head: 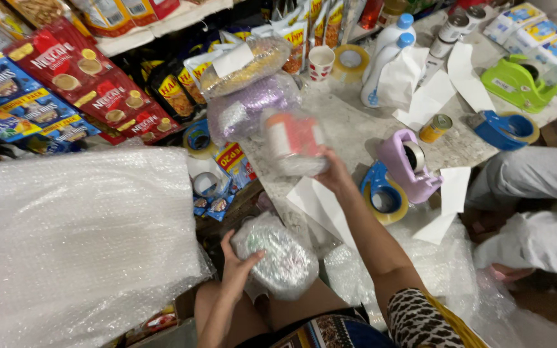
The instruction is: The person wraps several items including a can, a pink package, and a white bottle using bubble wrap and clear packing tape. They secure each wrapped item with tape and place them on the table.
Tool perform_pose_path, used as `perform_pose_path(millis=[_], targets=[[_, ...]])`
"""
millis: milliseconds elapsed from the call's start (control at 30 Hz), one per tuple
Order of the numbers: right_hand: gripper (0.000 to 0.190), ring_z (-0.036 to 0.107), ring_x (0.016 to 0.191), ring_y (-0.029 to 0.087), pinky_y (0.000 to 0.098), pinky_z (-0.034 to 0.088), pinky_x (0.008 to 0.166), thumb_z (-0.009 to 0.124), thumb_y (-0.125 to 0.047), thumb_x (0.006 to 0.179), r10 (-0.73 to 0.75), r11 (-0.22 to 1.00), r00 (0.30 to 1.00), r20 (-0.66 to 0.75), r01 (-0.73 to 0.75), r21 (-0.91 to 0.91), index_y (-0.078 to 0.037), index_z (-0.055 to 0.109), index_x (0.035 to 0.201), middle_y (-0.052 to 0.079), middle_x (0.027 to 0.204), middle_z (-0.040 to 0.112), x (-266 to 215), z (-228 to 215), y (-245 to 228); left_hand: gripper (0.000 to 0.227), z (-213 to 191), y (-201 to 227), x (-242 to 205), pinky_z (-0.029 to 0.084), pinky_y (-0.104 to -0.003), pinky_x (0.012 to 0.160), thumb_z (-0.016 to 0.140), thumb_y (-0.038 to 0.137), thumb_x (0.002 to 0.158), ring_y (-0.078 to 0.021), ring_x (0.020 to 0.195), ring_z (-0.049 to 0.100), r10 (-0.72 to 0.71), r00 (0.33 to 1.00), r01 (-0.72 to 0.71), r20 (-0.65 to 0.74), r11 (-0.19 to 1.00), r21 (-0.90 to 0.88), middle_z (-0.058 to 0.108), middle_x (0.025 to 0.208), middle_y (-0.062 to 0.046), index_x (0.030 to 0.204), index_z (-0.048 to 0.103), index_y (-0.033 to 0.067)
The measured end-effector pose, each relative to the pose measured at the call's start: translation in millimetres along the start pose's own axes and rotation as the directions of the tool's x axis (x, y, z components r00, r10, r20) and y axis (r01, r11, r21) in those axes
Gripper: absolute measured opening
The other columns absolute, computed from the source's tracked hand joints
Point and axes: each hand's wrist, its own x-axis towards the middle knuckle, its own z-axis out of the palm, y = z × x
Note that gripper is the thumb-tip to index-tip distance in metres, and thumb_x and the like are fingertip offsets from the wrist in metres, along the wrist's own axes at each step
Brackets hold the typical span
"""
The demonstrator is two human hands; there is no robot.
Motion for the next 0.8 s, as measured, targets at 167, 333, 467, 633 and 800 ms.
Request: perform_pose_path(millis=[167,333,467,633,800], targets=[[0.077,0.058,0.128,0.031,0.0563,0.045,0.107,0.077,-0.051,0.083,-0.216,0.958,0.971,0.103,0.191,0.214,-0.009,0.053,0.144,0.011,0.138,0.062,-109,-23,-78,0.102,35,6,50,0.049,-0.036,0.103,0.090,0.022,0.069,-0.0294,0.126,0.057,0.076,0.994,-0.076,0.081,0.997,0.000,0.053,0.141,-0.025,0.149,0.029,0.0058],[0.085,0.052,0.137,0.030,0.0530,0.040,0.117,0.075,-0.048,0.083,-0.302,0.953,0.953,0.037,0.301,0.035,-0.010,0.044,0.153,0.009,0.147,0.057,-208,-39,-123,0.094,85,3,118,0.045,-0.042,0.105,0.086,0.037,0.072,-0.0362,0.127,0.054,0.009,0.974,-0.050,0.228,0.984,0.173,0.053,0.140,-0.029,0.148,0.043,0.0036],[0.086,0.055,0.133,0.031,0.0550,0.041,0.114,0.074,-0.048,0.081,-0.250,0.968,0.964,-0.091,0.251,-0.002,-0.007,0.045,0.150,0.012,0.144,0.058,-245,-55,-103,0.095,93,-49,164,0.031,-0.050,0.113,0.080,0.054,0.083,-0.0461,0.139,0.033,0.162,0.960,-0.271,0.230,0.752,0.601,0.037,0.147,-0.036,0.154,0.042,0.0045],[0.078,0.059,0.124,0.027,0.0509,0.046,0.108,0.069,-0.040,0.088,-0.172,0.985,0.967,-0.187,0.168,-0.033,0.000,0.042,0.149,0.011,0.133,0.063,-252,-45,-51,0.072,83,-40,145,0.032,-0.047,0.118,0.057,0.059,0.094,-0.0420,0.138,0.039,0.258,0.960,-0.253,0.107,0.639,0.726,0.045,0.146,-0.029,0.148,0.057,0.0111],[0.072,0.063,0.111,0.026,0.0470,0.053,0.094,0.070,-0.034,0.088,-0.169,0.975,0.974,-0.151,0.143,-0.168,0.002,0.042,0.145,0.014,0.126,0.062,-235,6,0,0.074,89,14,82,0.038,-0.046,0.112,0.053,0.057,0.099,-0.0349,0.135,0.049,0.083,0.941,-0.069,0.328,0.996,-0.054,0.052,0.144,-0.020,0.147,0.050,0.0009]])
